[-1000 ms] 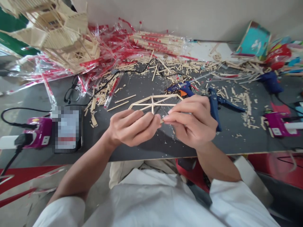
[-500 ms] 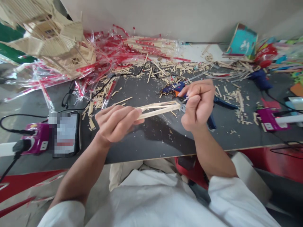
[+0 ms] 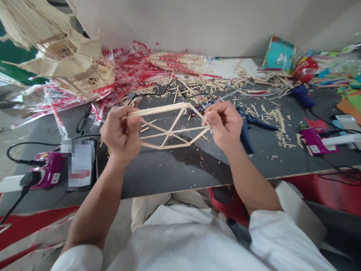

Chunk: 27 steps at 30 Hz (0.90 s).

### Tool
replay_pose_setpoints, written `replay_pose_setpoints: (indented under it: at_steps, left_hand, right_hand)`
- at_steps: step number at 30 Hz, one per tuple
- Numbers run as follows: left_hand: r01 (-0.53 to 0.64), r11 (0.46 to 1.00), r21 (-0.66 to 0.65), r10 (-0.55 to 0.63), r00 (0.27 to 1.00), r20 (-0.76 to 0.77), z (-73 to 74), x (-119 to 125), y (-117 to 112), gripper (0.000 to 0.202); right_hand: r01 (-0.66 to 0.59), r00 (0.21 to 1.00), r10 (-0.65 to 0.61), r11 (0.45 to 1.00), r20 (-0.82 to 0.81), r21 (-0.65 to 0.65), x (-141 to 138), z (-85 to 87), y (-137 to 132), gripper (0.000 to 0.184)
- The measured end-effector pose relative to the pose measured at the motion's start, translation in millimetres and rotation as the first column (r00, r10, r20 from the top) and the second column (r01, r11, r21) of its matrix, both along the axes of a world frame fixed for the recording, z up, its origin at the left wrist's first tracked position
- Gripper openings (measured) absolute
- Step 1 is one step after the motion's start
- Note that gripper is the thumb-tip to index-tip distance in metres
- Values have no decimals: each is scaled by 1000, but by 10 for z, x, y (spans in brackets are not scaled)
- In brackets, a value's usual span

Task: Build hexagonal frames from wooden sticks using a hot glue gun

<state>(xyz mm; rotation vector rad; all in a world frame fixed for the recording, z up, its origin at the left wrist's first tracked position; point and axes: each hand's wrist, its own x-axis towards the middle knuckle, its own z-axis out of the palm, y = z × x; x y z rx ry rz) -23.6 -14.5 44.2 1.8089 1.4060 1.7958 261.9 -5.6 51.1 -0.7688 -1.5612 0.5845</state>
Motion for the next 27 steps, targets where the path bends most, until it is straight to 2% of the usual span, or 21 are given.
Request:
replay_pose_setpoints:
  at_steps: [2,4,7,9,13,15,17,19,22,24,27]
  left_hand:
    - [179,983,42,-181,981,61,44,26,15,36]
    - [302,951,-63,-289,944,160,76,58,45,28]
    - [397,893,-212,-336,901,275,58,94,101,37]
    - [446,850,-282,-354,878,324,7,116,128,42]
    - [555,752,-357,-405,815,414,-91,186,129,44]
    - [599,704,-381,-421,785,454,-120,232,117,45]
    - [628,664,-406,-426,764,485,-146,274,109,48]
    - [651,628,-427,-429,747,508,-177,306,107,50]
    - [679,585,-445,-434,725,536,-223,330,114,50]
    - [695,563,-447,-430,709,559,-240,336,120,49]
    - [717,543,-437,-423,683,595,-247,341,125,49]
  right_hand:
    - [-71,993,52,981,-109,-180,18,2,35,39]
    - [-125,979,66,939,-191,-319,49,-11,80,48]
    - [-194,966,93,877,-241,-440,89,-42,131,47]
    - [-266,957,165,823,-238,-501,91,-62,138,46]
    - [-444,895,371,679,-247,-585,20,-122,103,60]
    - [-513,853,442,617,-276,-598,-38,-160,74,57]
    - [-539,830,489,581,-267,-610,-100,-187,42,51]
    - [-502,839,511,596,-186,-627,-158,-204,12,44]
    - [-392,883,468,693,-36,-605,-216,-252,0,42]
    - [-328,916,400,721,-19,-610,-224,-319,31,46]
    - [-209,973,220,739,-63,-641,-208,-431,105,56]
